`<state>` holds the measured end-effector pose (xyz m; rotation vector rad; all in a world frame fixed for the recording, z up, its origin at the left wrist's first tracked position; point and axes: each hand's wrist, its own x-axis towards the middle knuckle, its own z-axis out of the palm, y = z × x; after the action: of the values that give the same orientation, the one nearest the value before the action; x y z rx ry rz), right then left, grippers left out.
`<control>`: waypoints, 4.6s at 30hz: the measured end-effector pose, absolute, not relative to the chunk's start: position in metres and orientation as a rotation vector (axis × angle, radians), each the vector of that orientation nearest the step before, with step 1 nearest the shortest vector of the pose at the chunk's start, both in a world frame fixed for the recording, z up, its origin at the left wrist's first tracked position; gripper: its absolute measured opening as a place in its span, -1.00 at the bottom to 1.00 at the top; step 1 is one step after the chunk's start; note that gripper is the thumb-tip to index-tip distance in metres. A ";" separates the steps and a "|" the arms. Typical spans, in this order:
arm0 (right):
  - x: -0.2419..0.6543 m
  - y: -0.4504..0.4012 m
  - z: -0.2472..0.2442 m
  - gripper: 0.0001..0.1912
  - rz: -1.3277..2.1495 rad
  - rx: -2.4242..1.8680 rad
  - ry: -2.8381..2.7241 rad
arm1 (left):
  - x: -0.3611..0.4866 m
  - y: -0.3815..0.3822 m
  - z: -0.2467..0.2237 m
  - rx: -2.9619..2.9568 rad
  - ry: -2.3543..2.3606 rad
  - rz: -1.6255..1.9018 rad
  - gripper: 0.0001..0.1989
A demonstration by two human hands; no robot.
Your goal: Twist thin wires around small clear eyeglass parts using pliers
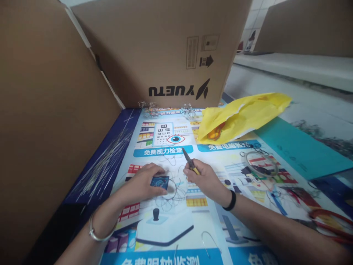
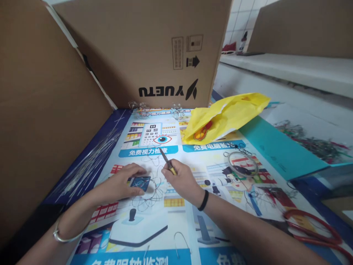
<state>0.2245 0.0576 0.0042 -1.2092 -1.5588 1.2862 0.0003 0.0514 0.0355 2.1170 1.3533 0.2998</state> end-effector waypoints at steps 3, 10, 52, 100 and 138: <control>0.226 0.058 0.003 -0.85 1.308 -1.185 -1.568 | 0.007 0.053 0.030 2.083 1.409 0.373 -0.69; 0.227 0.058 0.004 -0.86 1.276 -1.185 -1.617 | 0.016 0.057 0.020 2.051 1.419 0.471 -0.86; 0.232 0.052 0.022 -0.67 1.896 -0.865 -1.281 | 0.037 0.036 0.018 1.536 1.314 0.664 -0.78; 0.227 0.043 0.015 -0.94 0.679 -0.644 -2.126 | 0.032 0.015 0.035 1.498 1.138 0.576 -0.60; 0.227 0.045 0.009 -0.87 0.962 -0.748 -1.980 | 0.029 0.016 0.039 1.565 1.208 0.439 -0.83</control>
<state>0.2267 0.0452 0.0090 -0.7481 -1.9804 0.9621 0.0293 0.0156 0.0393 1.5654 1.2076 0.4393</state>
